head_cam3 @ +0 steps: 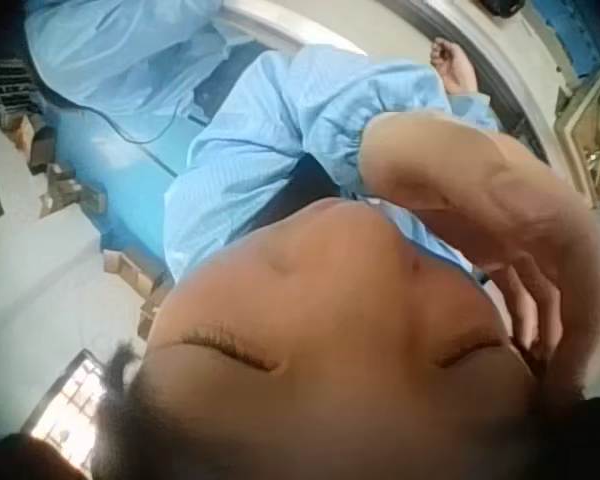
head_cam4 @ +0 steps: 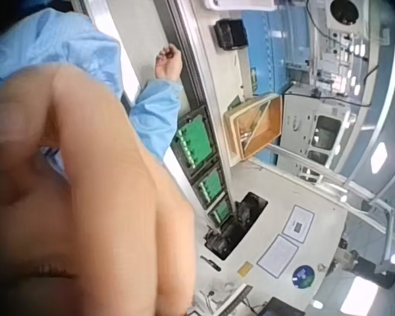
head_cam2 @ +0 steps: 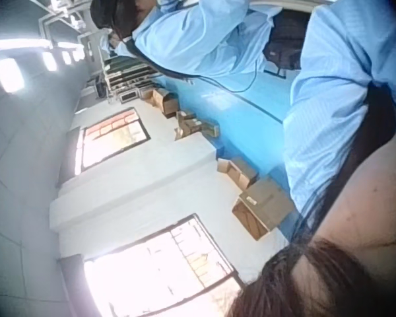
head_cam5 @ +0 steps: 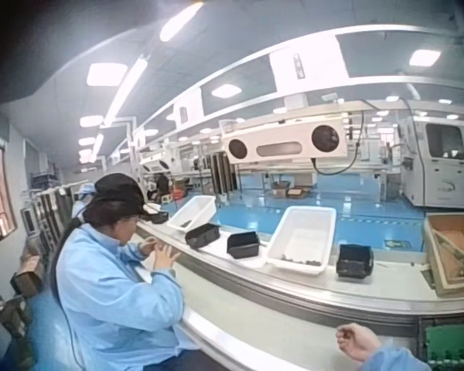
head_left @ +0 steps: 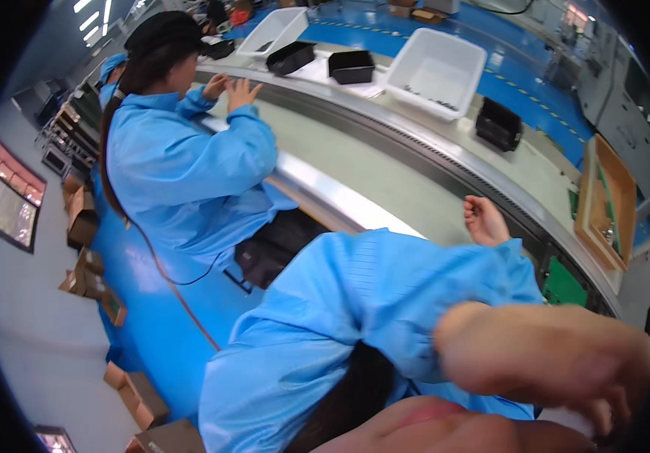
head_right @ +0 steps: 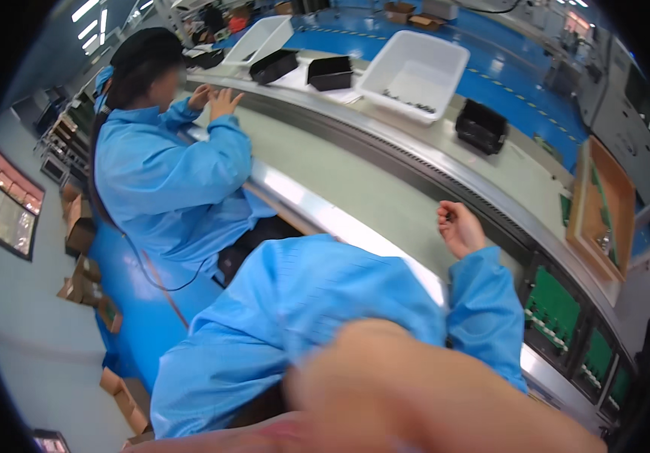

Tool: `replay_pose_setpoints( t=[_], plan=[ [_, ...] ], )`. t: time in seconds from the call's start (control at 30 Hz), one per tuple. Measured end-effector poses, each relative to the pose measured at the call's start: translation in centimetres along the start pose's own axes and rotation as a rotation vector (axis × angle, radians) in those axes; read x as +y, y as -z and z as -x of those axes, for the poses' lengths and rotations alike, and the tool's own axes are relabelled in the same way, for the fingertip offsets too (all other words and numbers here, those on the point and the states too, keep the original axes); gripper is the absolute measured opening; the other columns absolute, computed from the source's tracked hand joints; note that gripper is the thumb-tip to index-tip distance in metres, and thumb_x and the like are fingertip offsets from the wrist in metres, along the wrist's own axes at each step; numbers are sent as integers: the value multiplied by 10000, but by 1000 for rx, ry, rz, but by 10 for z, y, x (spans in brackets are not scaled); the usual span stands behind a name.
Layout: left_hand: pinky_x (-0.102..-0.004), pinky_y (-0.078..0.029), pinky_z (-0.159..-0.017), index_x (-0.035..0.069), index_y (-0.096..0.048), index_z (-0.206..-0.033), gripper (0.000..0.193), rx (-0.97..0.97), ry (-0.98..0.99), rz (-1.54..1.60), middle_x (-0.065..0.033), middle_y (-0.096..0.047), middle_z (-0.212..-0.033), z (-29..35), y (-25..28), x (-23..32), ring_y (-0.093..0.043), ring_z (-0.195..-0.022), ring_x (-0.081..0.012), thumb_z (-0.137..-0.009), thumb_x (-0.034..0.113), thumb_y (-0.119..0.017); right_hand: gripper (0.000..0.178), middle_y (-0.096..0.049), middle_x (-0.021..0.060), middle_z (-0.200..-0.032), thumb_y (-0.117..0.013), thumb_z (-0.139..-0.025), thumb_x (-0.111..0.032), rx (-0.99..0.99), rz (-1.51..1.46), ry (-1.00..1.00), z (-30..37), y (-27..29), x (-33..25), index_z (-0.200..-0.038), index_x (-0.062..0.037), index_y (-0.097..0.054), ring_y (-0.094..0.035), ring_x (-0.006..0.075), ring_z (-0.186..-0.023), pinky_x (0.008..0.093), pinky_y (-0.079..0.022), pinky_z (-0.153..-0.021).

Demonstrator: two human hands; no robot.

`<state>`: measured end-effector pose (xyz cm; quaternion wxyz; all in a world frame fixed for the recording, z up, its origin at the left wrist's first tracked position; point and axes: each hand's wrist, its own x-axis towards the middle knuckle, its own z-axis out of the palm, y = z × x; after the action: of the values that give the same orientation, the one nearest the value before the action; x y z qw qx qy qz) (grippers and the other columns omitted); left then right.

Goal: The person installs components onto a circuit board fixture along an assembly line, then retrieves small parts from a container and connects them together by hand.

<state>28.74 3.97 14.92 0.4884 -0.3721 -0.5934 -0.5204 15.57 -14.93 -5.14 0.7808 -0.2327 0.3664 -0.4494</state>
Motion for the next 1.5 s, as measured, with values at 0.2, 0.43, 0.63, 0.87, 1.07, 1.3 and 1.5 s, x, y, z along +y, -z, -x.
replay_pose_setpoints(
  t=[0.2,0.43,0.63,0.87,1.07,1.3,1.5],
  plan=[
    [-283,-452,-680,33,-583,-920,196,-50,367,359,-87,-598,-824,9,-6,-44,-522,-663,-181,-900,201,-484,125,-546,49,-753,-492,-854,-140,-24,34,-21,3,-7,0,-893,-36,-548,-487,103,-601,172,-402,-518],
    [-306,-464,-678,15,-601,-912,164,-151,439,-318,-83,-613,-853,15,66,-37,-564,-725,-208,-796,112,-537,124,-546,58,-730,-477,-852,-112,40,2,-50,6,-12,3,-893,-15,-542,-492,114,-574,188,-397,-477],
    [-326,-422,-655,30,-571,-777,136,221,-124,-680,-107,-553,-826,-10,74,13,-506,-727,-219,-642,18,-552,109,-567,76,-763,-471,-840,-85,31,17,-93,-8,9,2,-900,-19,-534,-516,144,-597,235,-439,-515],
    [-339,-404,-625,31,-547,-743,115,310,-54,-922,-105,-514,-771,-15,80,9,-462,-680,-224,-628,37,-547,109,-549,47,-731,-465,-859,-133,200,122,-88,-15,14,3,-889,-47,-524,-487,101,-574,197,-394,-476],
    [-349,-389,-600,32,-527,-714,101,389,-26,-1137,-104,-481,-724,-12,84,7,-425,-639,-227,-616,53,-542,113,-542,37,-717,-465,-864,-145,149,124,-106,-9,-11,-2,-884,-52,-525,-476,82,-559,179,-376,-454],
    [-362,-371,-569,33,-504,-680,93,454,-70,-1431,-102,-442,-669,-7,88,0,-382,-591,-231,-602,71,-537,110,-545,37,-709,-472,-855,-127,162,210,-95,-19,4,5,-881,-41,-535,-478,88,-551,179,-393,-469],
    [-308,-317,-510,84,-457,-653,93,321,-427,-1435,-42,-436,-661,1,141,26,-357,-562,-168,-693,123,-530,99,-547,46,-699,-475,-851,-104,127,195,-83,-17,6,9,-866,-29,-537,-487,99,-553,184,-409,-479]
  ],
)
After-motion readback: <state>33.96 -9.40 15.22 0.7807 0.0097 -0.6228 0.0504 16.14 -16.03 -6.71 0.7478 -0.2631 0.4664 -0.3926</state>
